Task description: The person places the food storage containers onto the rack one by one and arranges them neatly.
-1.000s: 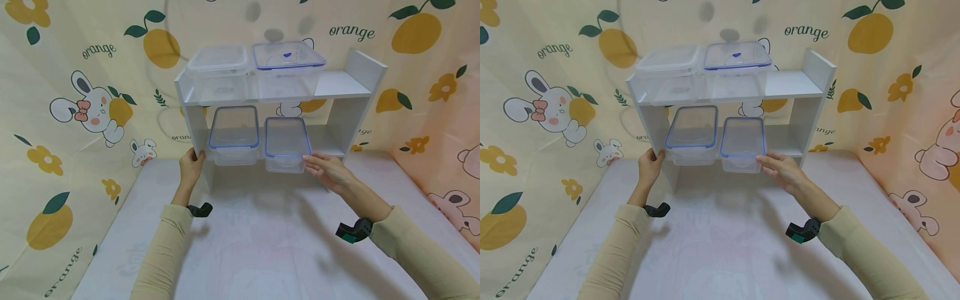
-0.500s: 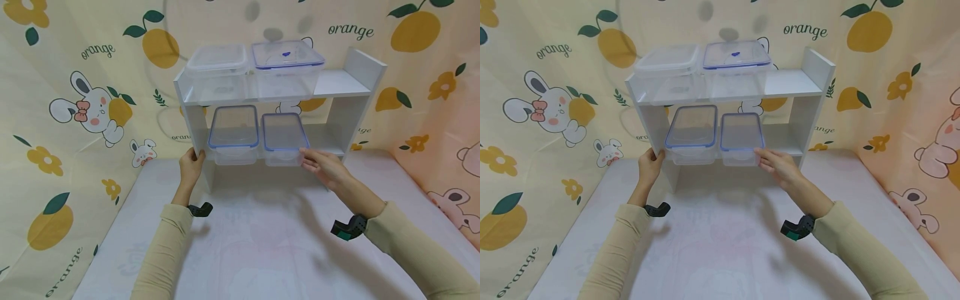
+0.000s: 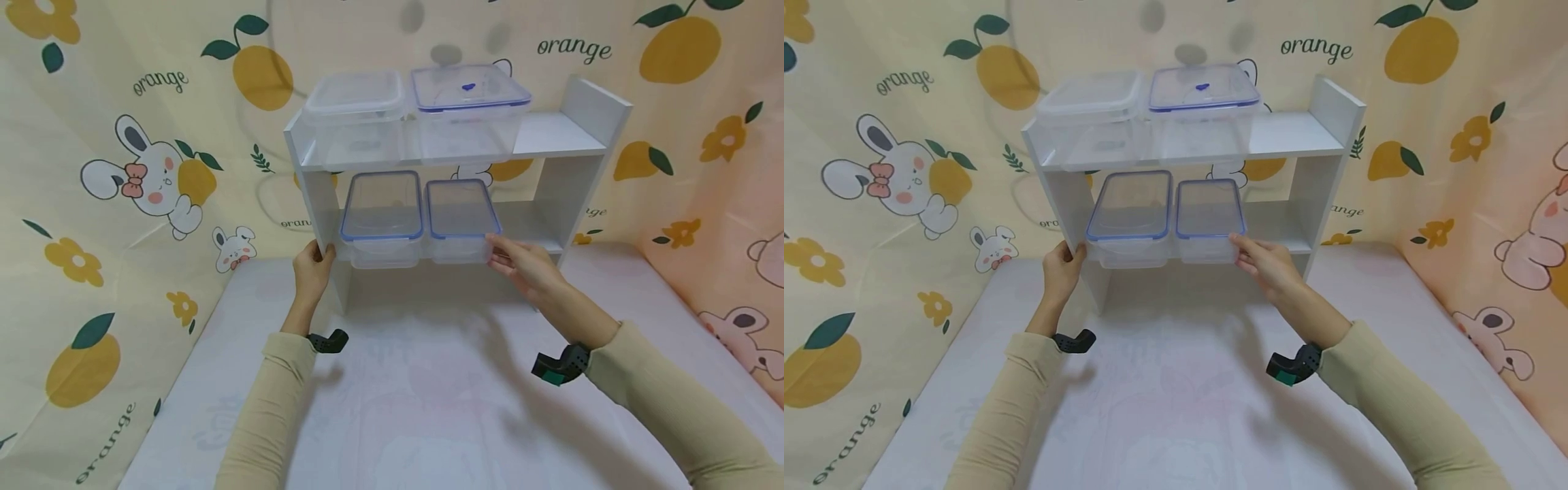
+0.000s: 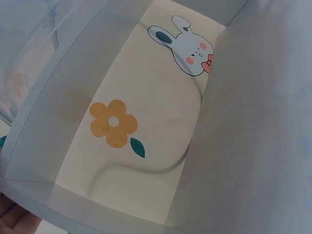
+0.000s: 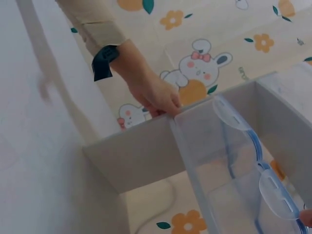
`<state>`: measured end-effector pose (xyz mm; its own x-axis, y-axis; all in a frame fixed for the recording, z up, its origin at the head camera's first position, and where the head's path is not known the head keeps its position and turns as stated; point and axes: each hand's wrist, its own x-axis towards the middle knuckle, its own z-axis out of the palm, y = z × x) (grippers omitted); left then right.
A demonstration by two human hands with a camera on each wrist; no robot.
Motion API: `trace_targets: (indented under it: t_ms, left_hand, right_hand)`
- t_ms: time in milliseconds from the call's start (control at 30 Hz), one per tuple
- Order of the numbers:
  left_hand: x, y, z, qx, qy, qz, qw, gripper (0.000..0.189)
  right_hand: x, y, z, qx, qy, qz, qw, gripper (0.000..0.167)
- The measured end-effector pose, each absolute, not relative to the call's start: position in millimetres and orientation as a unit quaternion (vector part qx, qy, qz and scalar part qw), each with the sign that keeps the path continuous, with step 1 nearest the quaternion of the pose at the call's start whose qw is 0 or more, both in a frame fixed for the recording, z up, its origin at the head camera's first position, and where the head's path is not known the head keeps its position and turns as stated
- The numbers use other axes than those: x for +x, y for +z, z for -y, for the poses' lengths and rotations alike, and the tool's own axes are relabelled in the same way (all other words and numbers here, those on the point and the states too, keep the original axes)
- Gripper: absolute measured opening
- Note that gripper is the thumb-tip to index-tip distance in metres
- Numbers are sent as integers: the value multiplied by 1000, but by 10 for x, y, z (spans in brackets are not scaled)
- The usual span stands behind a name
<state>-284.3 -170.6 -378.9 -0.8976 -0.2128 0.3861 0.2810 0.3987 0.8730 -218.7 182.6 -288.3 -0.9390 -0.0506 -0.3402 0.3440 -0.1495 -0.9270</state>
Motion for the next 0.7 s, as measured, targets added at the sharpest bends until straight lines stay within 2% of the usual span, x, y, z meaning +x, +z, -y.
trace_targets:
  t_ms: [700]
  left_hand:
    - [-2877,-3816,1658,-24,-601,771,211,38]
  right_hand:
    - [-2296,-2887,-1748,116,-752,-641,101,82]
